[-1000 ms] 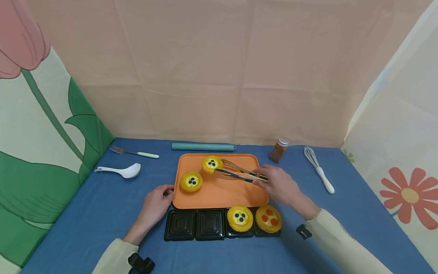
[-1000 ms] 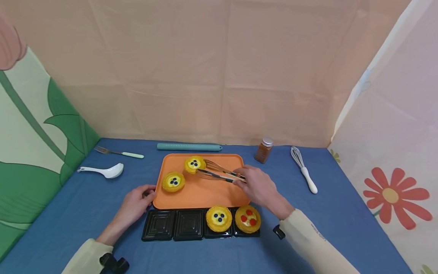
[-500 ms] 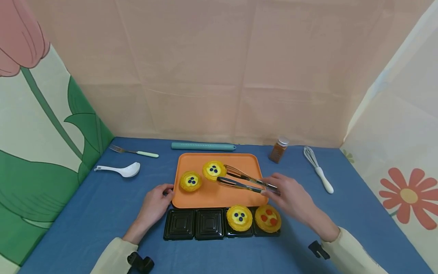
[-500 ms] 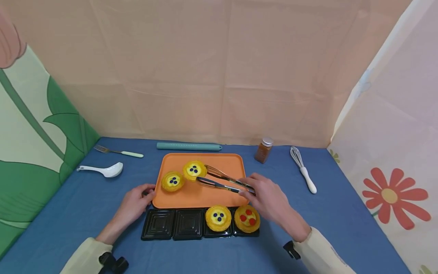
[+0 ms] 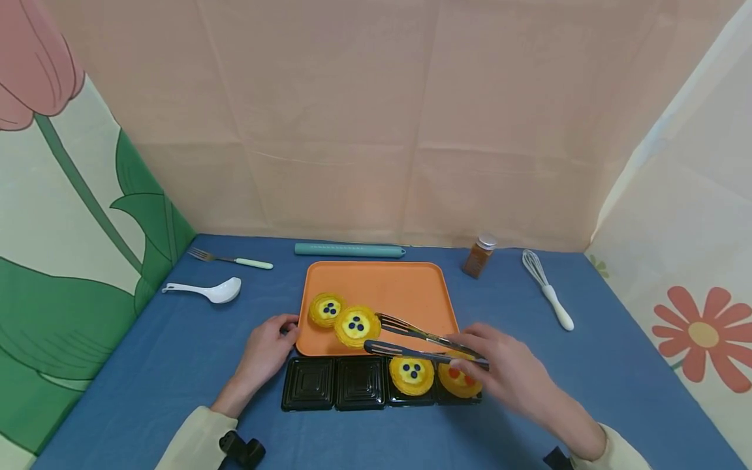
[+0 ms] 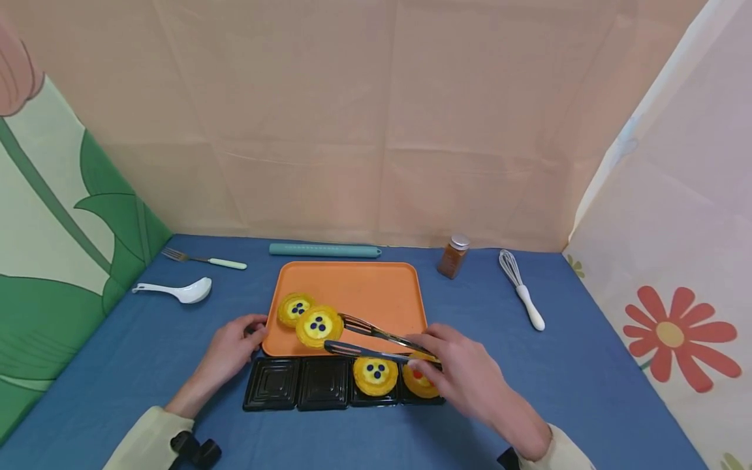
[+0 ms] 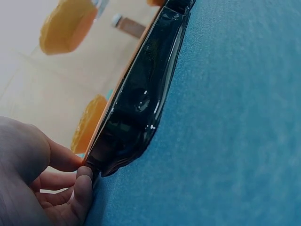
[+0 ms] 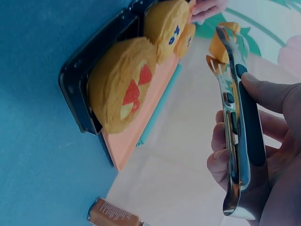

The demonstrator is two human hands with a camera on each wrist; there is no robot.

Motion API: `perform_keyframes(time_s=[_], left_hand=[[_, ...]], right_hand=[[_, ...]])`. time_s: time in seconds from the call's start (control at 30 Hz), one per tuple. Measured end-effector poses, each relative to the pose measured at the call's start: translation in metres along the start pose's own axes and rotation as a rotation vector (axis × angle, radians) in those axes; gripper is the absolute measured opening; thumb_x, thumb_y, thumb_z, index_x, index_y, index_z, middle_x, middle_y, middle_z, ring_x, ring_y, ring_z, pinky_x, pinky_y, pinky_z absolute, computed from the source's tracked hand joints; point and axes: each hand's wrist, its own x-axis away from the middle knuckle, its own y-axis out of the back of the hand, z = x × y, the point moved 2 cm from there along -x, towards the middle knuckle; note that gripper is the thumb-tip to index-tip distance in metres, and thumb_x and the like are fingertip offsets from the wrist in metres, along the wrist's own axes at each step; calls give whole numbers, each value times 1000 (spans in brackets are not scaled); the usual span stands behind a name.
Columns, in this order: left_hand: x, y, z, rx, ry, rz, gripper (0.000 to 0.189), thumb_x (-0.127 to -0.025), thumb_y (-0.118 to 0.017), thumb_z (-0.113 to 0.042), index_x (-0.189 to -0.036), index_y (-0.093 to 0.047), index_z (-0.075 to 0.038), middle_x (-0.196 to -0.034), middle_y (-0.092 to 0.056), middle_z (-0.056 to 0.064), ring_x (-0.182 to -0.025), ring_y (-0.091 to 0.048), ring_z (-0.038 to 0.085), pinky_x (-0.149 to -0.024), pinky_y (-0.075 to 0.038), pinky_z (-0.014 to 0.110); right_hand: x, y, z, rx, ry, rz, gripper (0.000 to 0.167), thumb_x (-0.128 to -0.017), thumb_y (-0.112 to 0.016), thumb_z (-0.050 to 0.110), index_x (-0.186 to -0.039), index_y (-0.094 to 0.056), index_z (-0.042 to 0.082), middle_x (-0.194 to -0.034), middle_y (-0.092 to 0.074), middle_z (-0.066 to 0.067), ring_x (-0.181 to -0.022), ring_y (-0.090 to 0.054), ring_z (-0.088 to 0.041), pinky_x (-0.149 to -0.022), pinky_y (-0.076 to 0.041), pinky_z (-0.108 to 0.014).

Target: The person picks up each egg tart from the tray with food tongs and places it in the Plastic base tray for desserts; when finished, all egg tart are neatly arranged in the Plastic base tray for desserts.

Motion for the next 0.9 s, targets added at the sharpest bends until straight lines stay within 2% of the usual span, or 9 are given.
perform_keyframes(time_s=[0.3, 0.47, 0.6, 0.77, 0.9], left_hand=[[-1, -1, 2, -6, 2, 4, 34, -100, -57, -12, -128, -63, 7, -99, -63, 11, -67, -52, 18, -59, -44, 32], [-2, -1, 2, 0, 3, 6, 34, -100, -58, -12, -128, -63, 7, -99, -62, 11, -65, -51, 19, -57, -42, 31], [-2, -1, 2, -6, 3, 9, 34, -100, -57, -12, -128, -63, 7, -99, -62, 11, -68, -52, 19, -59, -43, 32], [-1, -1, 1, -12, 6, 7, 33, -100, -57, -11, -127, -63, 7, -100, -63, 12, -73, -53, 21, -62, -44, 34], [-1, -1, 0, -21, 2, 3, 33, -100, -57, -11, -127, -63, 7, -99, -63, 11, -74, -53, 21, -63, -44, 34]], right_hand=[[14, -5, 6, 15, 14, 39, 32, -88, -80, 26, -119, -74, 21, -106, -63, 9, -82, -56, -8, -65, -51, -24], [18, -8, 8, 56, -12, 102, 32, -87, -80, 30, -118, -74, 22, -109, -63, 9, -85, -56, -7, -68, -53, -26], [19, -8, 8, 40, -44, 145, 32, -88, -80, 29, -119, -74, 24, -109, -63, 10, -84, -54, -5, -68, -52, -26], [19, -7, 7, 5, -66, 173, 31, -89, -78, 27, -120, -74, 25, -106, -62, 12, -81, -53, -3, -67, -51, -25], [19, -6, 6, 26, -77, 185, 34, -88, -79, 30, -122, -74, 26, -108, -63, 12, -84, -56, -5, -70, -53, -28]])
